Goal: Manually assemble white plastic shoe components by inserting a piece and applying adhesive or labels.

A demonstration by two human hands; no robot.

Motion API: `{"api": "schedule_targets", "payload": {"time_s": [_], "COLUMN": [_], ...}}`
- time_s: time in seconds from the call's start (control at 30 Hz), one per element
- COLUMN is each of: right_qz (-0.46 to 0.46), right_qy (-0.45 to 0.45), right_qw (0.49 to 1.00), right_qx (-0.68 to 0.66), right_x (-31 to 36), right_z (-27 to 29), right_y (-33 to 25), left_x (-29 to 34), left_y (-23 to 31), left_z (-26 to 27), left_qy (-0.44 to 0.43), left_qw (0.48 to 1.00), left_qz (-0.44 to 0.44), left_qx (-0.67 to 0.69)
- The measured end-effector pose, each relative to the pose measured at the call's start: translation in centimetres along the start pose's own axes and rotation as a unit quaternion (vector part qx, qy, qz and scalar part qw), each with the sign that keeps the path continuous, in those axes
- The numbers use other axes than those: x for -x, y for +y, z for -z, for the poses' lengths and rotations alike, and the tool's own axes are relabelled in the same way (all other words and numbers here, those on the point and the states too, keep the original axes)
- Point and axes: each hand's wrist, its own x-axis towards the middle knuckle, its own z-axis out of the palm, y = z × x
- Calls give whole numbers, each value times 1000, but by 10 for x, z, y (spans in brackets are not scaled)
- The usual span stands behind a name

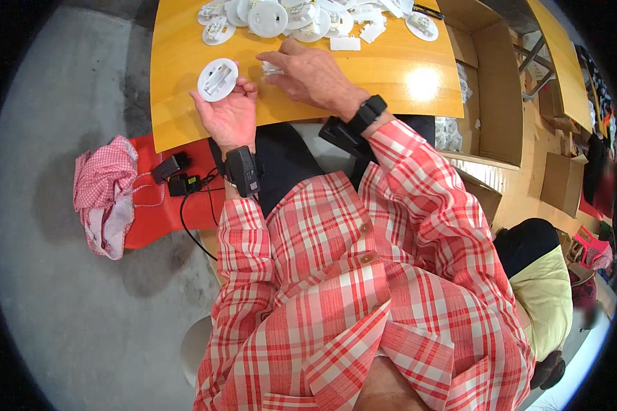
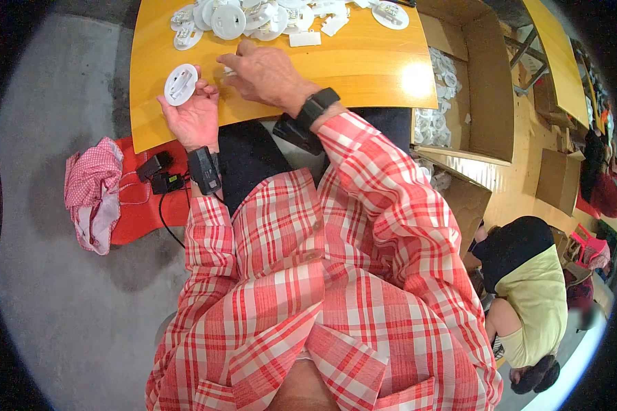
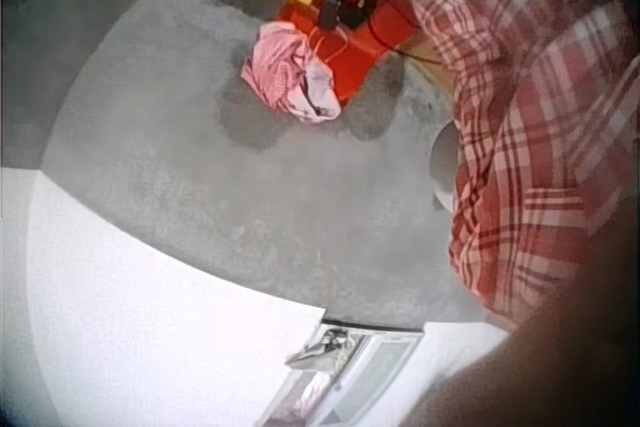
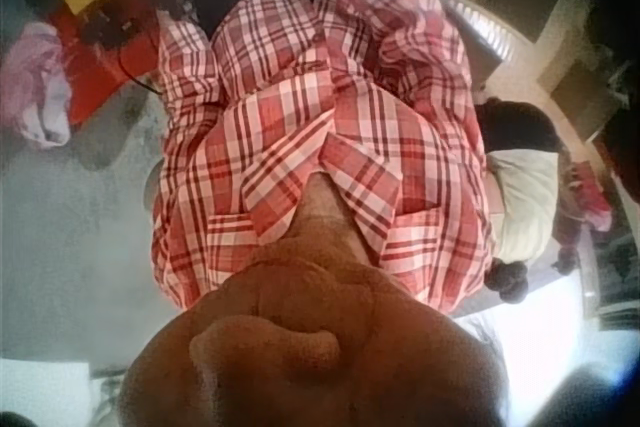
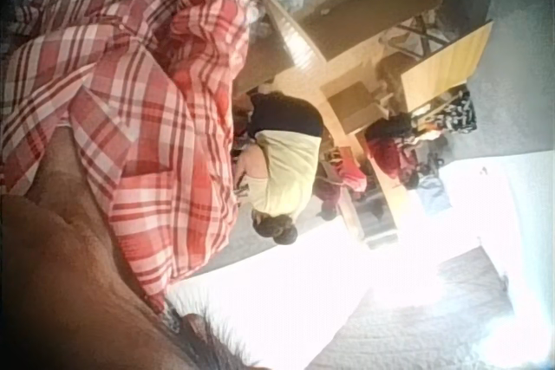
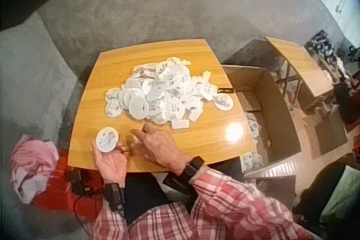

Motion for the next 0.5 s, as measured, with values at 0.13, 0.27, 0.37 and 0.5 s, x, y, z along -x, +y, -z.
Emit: {"api": "schedule_targets", "payload": {"time_s": [0.13, 0.27, 0.37, 0.5], "right_qz": [-25, 19, 44, 26], "right_qy": [-50, -68, -49, -91], "right_qw": [996, 994, 994, 991], "right_qx": [63, 82, 86, 99], "right_x": [4, 32, 56, 83], "right_z": [-8, 11, 32, 54], "right_y": [-10, -8, -5, -5], "left_x": [2, 2, 0, 3], "left_y": [-1, -1, -2, -10], "left_z": [-1, 3, 1, -16], "left_qy": [17, -29, -22, 24], "left_qw": [1000, 1000, 1000, 997], "left_qz": [-10, -7, 13, 32], "left_qx": [-2, 5, 10, -59]}}
